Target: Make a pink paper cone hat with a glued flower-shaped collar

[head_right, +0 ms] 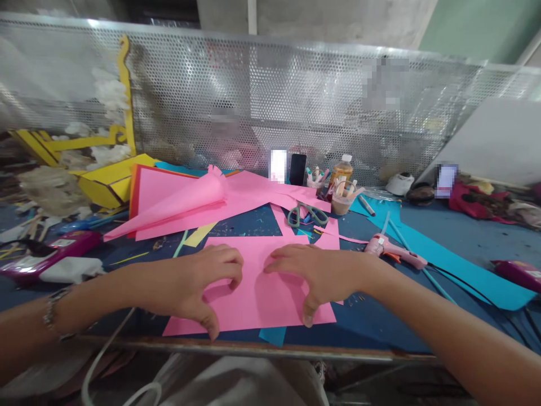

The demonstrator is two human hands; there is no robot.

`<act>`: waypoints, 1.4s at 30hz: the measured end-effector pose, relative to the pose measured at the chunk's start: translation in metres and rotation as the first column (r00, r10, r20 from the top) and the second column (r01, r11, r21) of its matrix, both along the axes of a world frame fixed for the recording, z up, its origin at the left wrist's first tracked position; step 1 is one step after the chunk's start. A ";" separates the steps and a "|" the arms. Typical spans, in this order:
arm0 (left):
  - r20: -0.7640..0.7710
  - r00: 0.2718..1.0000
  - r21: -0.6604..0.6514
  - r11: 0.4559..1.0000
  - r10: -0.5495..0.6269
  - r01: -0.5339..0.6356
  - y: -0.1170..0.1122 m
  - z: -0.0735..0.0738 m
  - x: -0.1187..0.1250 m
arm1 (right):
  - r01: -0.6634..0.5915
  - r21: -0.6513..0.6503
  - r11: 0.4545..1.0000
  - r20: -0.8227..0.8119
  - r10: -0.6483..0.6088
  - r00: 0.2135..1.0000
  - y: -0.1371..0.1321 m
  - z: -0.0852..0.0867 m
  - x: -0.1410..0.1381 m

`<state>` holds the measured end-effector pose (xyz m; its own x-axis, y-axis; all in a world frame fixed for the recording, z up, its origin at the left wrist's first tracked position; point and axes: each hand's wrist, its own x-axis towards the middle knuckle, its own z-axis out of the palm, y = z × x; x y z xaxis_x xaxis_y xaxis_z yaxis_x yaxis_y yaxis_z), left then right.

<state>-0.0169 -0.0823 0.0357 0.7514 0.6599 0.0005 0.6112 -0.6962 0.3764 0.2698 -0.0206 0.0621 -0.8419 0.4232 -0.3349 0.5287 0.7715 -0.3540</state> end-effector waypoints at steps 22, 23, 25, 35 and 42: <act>-0.025 0.994 0.161 0.981 0.111 -0.106 -0.007 -0.029 0.029 | 0.021 0.019 1.000 -0.135 -0.018 0.991 -0.028 -0.031 0.003; -0.044 0.992 0.159 0.981 0.116 -0.108 -0.008 -0.028 0.030 | 0.026 0.041 0.999 -0.147 -0.019 0.989 -0.030 -0.032 0.000; -0.076 0.989 0.141 0.984 0.123 -0.111 -0.009 -0.026 0.032 | 0.041 0.092 0.995 -0.174 -0.025 0.984 -0.033 -0.034 -0.006; -0.137 0.980 0.169 0.978 0.146 -0.122 -0.015 -0.020 0.034 | 0.077 0.232 0.970 -0.203 -0.029 0.979 -0.041 -0.037 -0.013; -0.185 0.970 0.172 0.977 0.157 -0.126 -0.012 -0.017 0.034 | 0.118 0.216 0.969 -0.238 -0.065 0.969 -0.044 -0.039 -0.016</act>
